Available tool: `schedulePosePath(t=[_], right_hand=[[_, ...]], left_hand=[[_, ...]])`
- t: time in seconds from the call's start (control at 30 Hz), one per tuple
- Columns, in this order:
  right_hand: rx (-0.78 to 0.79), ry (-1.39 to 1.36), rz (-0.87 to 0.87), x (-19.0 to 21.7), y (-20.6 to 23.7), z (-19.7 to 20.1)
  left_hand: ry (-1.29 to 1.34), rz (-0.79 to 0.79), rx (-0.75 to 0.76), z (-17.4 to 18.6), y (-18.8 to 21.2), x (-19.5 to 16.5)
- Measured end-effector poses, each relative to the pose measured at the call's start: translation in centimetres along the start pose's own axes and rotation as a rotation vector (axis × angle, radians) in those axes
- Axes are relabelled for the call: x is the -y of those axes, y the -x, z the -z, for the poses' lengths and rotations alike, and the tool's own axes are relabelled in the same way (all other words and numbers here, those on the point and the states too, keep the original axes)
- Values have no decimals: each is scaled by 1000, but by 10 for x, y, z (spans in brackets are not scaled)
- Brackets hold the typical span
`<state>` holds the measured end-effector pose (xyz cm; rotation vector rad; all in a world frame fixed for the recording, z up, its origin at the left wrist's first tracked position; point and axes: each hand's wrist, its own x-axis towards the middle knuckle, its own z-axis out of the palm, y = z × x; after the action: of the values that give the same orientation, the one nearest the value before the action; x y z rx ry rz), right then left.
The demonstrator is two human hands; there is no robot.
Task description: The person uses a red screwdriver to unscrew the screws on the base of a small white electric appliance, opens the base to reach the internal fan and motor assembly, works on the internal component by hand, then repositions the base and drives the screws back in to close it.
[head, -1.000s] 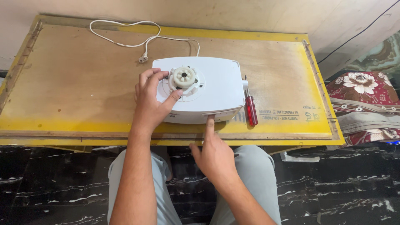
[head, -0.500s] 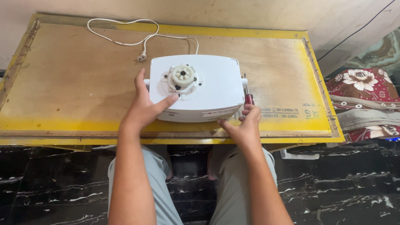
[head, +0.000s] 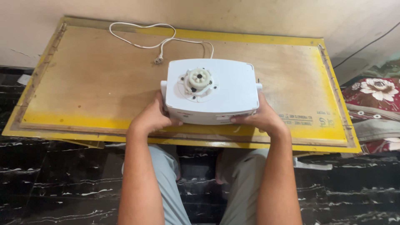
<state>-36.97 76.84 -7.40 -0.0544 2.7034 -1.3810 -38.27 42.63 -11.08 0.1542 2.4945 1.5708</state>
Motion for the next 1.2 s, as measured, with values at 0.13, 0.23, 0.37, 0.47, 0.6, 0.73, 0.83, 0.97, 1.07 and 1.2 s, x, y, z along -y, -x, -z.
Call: schedulePosePath(t=[0.13, 0.23, 0.37, 0.47, 0.6, 0.73, 0.83, 0.97, 1.07, 1.2], right_hand=[[13, -152, 109, -4, -6, -6], [30, -219, 90, -8, -11, -9], [-39, -309, 79, -9, -12, -14], [-63, -304, 47, -6, -10, -17], [-105, -271, 59, -1, -3, -16], [-107, -291, 103, 5, 4, -14], [-107, -321, 65, 10, 10, -7], [-127, -375, 22, 17, 18, 2], [-108, -437, -4, 21, 22, 5], [-83, -426, -7, 25, 24, 8]], left_hand=[[40, -32, -22, -3, -5, -1], [13, -20, -42, -4, -6, -3], [77, 19, -59, -8, -7, -5], [97, -101, -85, -10, -7, -7], [68, -84, -127, -14, -1, -11], [92, -59, -111, -10, 11, -25], [42, -26, -88, -5, 21, -42], [56, 39, -54, -2, 33, -67], [-14, 78, -44, 1, 39, -80], [-108, 88, -47, 0, 40, -87]])
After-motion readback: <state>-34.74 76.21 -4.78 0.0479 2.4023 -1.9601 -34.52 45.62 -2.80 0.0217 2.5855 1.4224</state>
